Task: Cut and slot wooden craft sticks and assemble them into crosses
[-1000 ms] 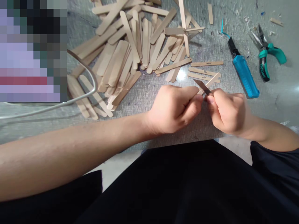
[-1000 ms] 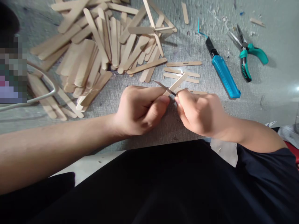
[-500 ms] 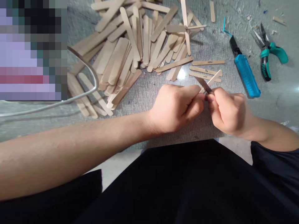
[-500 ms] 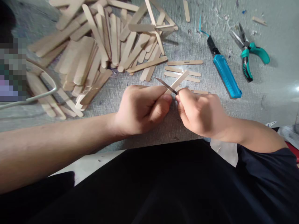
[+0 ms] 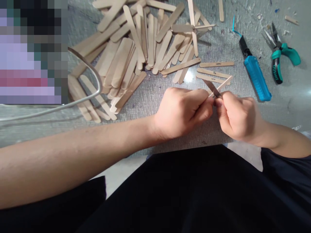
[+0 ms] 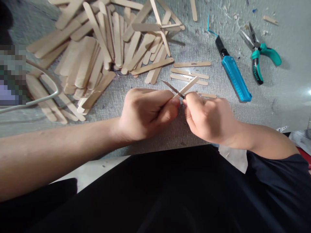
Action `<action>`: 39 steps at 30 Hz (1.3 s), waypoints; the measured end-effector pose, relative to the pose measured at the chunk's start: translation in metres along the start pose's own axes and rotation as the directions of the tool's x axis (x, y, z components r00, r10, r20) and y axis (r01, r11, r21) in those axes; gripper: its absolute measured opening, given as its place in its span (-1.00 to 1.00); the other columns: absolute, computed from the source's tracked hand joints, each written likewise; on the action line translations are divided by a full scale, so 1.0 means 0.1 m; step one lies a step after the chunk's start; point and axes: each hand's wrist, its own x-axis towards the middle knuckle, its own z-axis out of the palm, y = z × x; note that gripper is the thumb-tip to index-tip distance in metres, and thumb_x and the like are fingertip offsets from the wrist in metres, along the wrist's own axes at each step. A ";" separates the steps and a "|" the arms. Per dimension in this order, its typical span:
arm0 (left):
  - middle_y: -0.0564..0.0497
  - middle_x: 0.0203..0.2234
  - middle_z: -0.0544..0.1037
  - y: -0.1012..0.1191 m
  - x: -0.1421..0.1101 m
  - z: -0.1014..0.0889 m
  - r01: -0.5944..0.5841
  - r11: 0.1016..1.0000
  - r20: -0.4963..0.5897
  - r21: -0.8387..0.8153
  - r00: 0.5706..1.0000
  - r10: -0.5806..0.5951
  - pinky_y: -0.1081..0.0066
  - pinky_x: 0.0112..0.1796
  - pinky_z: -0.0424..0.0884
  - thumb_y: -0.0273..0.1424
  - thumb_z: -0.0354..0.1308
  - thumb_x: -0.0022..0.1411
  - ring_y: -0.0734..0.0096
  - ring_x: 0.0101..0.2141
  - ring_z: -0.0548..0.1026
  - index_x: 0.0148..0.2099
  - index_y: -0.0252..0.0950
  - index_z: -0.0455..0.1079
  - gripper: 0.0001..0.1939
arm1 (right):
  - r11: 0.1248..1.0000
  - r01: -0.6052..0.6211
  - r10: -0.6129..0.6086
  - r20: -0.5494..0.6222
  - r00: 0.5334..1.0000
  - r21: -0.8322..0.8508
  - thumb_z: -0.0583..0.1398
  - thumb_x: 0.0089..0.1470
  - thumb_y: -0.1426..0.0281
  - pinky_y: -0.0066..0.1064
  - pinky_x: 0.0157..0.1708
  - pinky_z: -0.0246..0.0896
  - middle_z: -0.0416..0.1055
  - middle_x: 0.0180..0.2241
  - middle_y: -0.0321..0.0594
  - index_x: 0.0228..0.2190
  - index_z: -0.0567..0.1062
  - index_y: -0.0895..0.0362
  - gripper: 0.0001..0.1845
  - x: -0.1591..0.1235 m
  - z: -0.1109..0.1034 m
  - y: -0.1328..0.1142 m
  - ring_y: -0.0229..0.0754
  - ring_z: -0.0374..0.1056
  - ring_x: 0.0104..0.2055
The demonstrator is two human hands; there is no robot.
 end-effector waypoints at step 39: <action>0.20 -0.68 0.31 0.05 -0.04 0.02 -0.124 0.986 0.002 0.110 0.992 0.124 0.44 -0.62 0.09 -0.50 0.09 0.49 0.58 -0.70 0.19 -0.38 -0.18 0.19 -0.67 | 0.999 -0.027 0.026 -0.088 0.996 -0.020 0.03 0.55 0.44 -0.33 -0.56 -0.06 0.30 -0.64 -0.38 -0.39 0.38 0.06 -0.61 -0.01 -0.06 -0.04 -0.30 0.22 -0.63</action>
